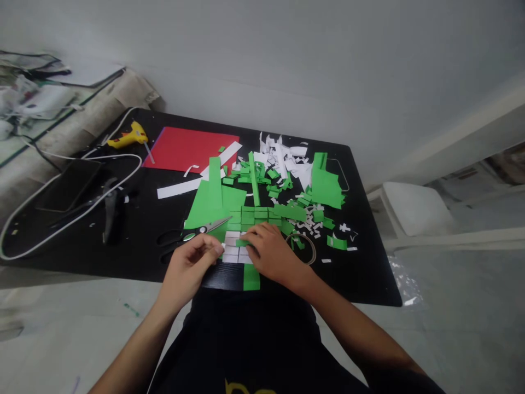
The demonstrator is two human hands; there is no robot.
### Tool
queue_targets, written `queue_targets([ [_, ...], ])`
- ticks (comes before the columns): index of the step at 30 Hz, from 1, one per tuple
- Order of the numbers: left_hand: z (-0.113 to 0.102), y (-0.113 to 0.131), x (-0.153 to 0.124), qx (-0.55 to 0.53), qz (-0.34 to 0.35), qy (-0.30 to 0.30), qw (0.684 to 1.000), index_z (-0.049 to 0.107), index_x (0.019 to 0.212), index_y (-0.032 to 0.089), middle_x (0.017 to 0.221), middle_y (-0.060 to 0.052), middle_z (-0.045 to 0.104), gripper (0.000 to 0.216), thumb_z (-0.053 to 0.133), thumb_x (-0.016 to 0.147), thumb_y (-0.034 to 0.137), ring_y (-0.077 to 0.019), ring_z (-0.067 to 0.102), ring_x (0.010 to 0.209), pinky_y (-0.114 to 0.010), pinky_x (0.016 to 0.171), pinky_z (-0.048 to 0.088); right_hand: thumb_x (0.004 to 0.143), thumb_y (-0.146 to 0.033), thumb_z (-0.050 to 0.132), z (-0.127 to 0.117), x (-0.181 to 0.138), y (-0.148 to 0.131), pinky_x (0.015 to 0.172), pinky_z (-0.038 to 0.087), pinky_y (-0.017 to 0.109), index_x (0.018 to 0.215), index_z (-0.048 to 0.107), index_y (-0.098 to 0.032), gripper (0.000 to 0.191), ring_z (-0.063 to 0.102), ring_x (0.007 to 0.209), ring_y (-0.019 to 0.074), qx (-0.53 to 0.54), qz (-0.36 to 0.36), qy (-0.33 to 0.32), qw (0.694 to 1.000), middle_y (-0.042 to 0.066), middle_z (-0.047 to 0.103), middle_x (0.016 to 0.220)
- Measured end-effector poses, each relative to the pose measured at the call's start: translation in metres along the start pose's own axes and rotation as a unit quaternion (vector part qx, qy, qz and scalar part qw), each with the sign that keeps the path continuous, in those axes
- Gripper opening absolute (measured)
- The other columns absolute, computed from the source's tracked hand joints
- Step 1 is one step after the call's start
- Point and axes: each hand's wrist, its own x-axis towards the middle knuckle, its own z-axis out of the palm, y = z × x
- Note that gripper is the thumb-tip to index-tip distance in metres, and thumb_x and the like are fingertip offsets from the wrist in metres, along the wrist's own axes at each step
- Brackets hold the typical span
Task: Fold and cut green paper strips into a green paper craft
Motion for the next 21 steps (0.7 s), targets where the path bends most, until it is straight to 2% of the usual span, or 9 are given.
queue_targets([
  [6, 0.008, -0.002, -0.002, 0.001, 0.001, -0.008, 1.0, 0.069, 0.079, 0.019, 0.068, 0.001, 0.059, 0.022, 0.07, 0.088, 0.038, -0.0132, 0.052, 0.064, -0.024, 0.06, 0.041, 0.091, -0.004, 0.062, -0.004, 0.001, -0.003, 0.096, 0.046, 0.042, 0.101, 0.073, -0.015, 0.018, 0.064, 0.103, 0.0257, 0.031, 0.019, 0.031, 0.999, 0.01, 0.074, 0.104],
  [9, 0.013, -0.001, -0.003, 0.005, 0.029, -0.011, 0.999, 0.068, 0.081, 0.019, 0.076, 0.0, 0.062, 0.02, 0.068, 0.091, 0.036, -0.0141, 0.055, 0.068, -0.025, 0.063, 0.044, 0.093, -0.01, 0.065, -0.011, -0.002, -0.009, 0.091, 0.048, 0.04, 0.098, 0.072, -0.017, 0.011, 0.066, 0.095, 0.0235, 0.086, 0.044, 0.073, 0.993, 0.008, 0.075, 0.097],
  [11, 0.016, 0.0, -0.004, 0.019, 0.064, -0.015, 0.998, 0.067, 0.082, 0.02, 0.087, -0.003, 0.067, 0.018, 0.067, 0.093, 0.035, -0.0171, 0.061, 0.079, -0.027, 0.07, 0.047, 0.094, -0.017, 0.069, -0.016, -0.003, -0.013, 0.082, 0.051, 0.035, 0.096, 0.073, -0.018, 0.005, 0.068, 0.085, 0.0208, 0.161, 0.071, 0.09, 0.98, 0.006, 0.076, 0.091],
  [15, 0.02, 0.002, -0.003, 0.06, 0.12, -0.021, 0.991, 0.068, 0.086, 0.021, 0.103, -0.007, 0.069, 0.017, 0.063, 0.097, 0.033, -0.0225, 0.065, 0.101, -0.031, 0.083, 0.049, 0.093, -0.025, 0.072, -0.021, -0.007, -0.02, 0.068, 0.051, 0.029, 0.101, 0.076, -0.02, 0.011, 0.069, 0.075, 0.0179, 0.285, 0.105, 0.094, 0.948, 0.003, 0.077, 0.086],
  [21, 0.024, 0.001, -0.002, 0.111, 0.143, -0.038, 0.983, 0.066, 0.09, 0.022, 0.106, -0.006, 0.068, 0.013, 0.06, 0.099, 0.029, -0.0217, 0.065, 0.1, -0.031, 0.081, 0.05, 0.09, -0.021, 0.071, -0.021, -0.01, -0.024, 0.071, 0.052, 0.031, 0.099, 0.078, -0.02, 0.012, 0.068, 0.076, 0.0178, 0.295, 0.112, 0.098, 0.944, 0.004, 0.077, 0.089],
])
